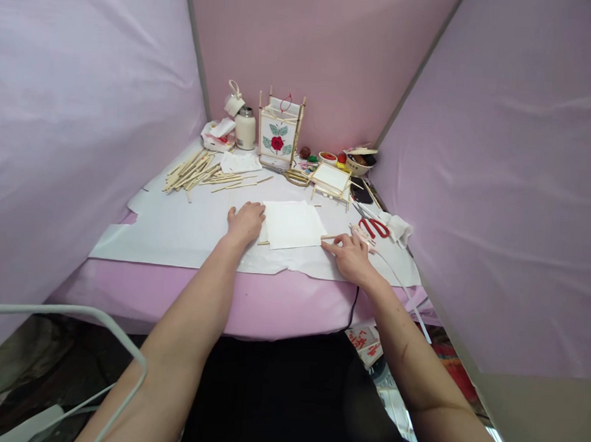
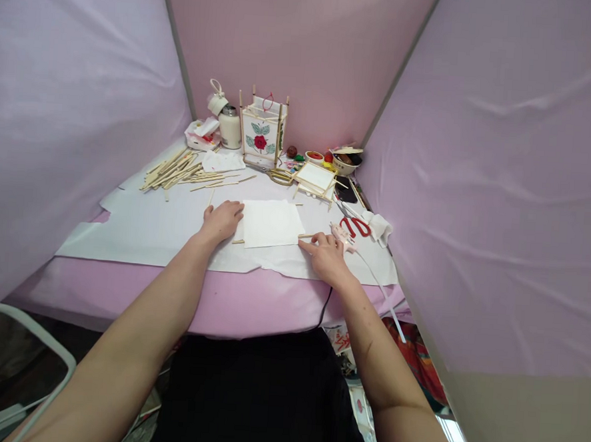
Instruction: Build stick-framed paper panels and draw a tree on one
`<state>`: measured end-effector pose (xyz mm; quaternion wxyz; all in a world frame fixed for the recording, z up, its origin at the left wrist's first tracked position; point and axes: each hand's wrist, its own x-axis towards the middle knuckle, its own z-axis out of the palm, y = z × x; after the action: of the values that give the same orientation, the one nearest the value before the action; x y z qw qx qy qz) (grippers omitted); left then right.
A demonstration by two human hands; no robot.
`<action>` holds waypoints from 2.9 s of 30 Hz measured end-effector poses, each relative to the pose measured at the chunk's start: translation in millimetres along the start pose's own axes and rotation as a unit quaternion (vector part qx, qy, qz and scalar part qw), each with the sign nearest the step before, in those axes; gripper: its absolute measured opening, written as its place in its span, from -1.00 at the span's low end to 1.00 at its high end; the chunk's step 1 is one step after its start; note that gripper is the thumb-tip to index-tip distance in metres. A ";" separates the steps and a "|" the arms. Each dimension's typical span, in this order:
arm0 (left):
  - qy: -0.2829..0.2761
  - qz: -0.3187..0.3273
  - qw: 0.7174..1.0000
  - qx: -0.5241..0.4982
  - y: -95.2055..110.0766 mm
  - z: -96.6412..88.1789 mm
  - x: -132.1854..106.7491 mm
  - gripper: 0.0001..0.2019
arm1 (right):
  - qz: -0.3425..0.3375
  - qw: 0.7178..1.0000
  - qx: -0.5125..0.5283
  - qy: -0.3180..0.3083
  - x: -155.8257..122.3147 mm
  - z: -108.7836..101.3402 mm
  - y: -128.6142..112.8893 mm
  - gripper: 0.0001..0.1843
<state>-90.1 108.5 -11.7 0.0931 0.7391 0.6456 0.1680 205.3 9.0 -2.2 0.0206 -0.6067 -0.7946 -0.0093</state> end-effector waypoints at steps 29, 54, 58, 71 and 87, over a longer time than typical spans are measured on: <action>0.002 -0.007 1.000 -0.001 0.7 1.3 -1.7 -0.67 | -0.034 0.997 0.030 0.069 -2.5 3.2 -80.8 -0.44; 0.004 0.003 1.000 -0.006 0.1 2.1 -2.0 -0.64 | -0.040 0.994 0.043 0.095 14.4 -6.2 -95.5 -0.50; 0.007 0.002 1.000 -0.005 -0.1 2.6 -2.7 -0.65 | -0.085 0.990 0.055 0.100 7.5 -1.3 -106.4 -0.50; 0.009 0.005 1.000 -0.002 2.0 0.9 -3.8 -0.65 | -0.093 0.992 0.059 0.068 24.0 -2.6 -116.6 -0.54; 0.024 0.001 1.000 -0.002 2.3 -0.2 -3.3 -0.55 | -0.080 0.988 0.097 0.093 22.9 -4.0 -111.1 -0.42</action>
<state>-88.3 104.9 -11.1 0.0793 0.7352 0.6468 0.1868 92.3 1.6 4.0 0.1519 -0.5332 -0.8322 0.0099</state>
